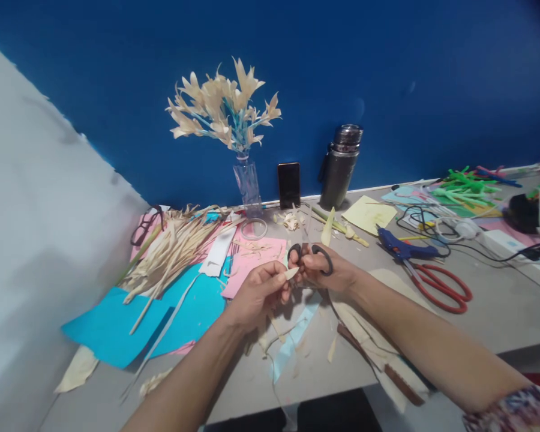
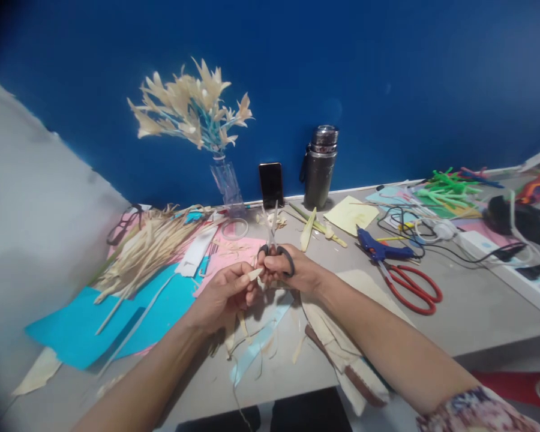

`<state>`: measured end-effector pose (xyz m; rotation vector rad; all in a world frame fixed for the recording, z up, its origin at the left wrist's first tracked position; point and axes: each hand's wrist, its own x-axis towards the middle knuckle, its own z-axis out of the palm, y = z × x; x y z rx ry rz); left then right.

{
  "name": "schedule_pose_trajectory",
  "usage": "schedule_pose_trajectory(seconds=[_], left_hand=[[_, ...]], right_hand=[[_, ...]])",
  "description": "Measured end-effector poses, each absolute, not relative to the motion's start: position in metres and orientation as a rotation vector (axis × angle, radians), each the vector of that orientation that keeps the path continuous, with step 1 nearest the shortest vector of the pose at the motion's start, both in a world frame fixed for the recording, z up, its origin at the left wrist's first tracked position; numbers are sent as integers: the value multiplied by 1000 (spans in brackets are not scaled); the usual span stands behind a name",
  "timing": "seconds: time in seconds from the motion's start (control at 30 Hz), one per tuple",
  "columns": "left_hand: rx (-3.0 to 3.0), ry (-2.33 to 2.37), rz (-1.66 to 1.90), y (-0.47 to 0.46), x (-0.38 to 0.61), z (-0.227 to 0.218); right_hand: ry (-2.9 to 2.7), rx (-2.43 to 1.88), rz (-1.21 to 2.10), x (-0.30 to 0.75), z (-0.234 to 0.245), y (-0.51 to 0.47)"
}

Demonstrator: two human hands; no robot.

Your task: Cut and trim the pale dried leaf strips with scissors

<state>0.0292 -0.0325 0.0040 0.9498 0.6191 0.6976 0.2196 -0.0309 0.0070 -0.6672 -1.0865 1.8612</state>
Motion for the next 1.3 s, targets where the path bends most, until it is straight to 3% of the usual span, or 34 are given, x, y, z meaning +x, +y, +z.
schedule_pose_trajectory(seconds=[0.63,0.87,1.3], left_hand=[[1012,677,677,-30,29,-2],[953,482,651,-32,26,2],[894,809,712,-30,30,-3]], right_hand=[[-1130,-861,1694,210,-1,-34],[-991,-522,1928,218,3,-29],[-1125,-945,1540,212,4,-32]])
